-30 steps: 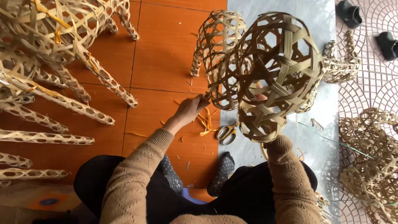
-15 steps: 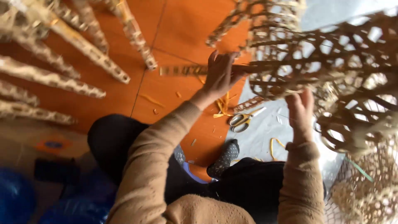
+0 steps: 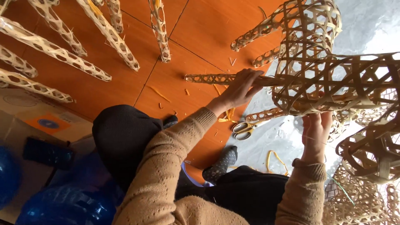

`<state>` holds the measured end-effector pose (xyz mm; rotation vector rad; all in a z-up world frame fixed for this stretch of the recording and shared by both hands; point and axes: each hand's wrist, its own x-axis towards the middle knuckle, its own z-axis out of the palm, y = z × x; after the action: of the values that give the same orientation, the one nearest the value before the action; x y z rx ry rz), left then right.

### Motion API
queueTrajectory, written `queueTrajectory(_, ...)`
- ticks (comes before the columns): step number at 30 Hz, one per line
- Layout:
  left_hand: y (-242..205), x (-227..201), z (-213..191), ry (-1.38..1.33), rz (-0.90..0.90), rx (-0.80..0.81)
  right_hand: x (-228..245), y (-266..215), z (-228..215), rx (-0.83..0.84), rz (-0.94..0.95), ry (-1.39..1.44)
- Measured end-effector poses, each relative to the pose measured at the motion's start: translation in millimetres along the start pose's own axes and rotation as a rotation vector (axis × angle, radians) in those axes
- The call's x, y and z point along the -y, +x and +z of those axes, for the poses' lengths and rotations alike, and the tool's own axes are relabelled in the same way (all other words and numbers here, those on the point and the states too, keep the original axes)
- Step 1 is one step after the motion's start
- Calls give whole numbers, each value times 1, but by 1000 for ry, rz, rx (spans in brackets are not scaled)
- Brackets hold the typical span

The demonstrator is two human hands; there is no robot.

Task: Weaving bamboo strips and securing them with plastic ties to form animal sculptures

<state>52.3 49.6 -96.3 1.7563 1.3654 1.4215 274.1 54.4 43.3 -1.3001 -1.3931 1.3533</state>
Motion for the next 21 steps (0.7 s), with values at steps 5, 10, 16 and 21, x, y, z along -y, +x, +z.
queueTrajectory(5,1,4,-6,-36,115,7,4,0,3,-6,19,31)
queueTrajectory(10,20,-4,-23,33,182,13,-21,5,-19,-55,44,90)
queueTrajectory(16,19,5,-13,26,129,94,-10,4,-9,-104,73,41)
queueTrajectory(21,21,6,-13,-10,110,104,-13,5,-10,-40,18,77)
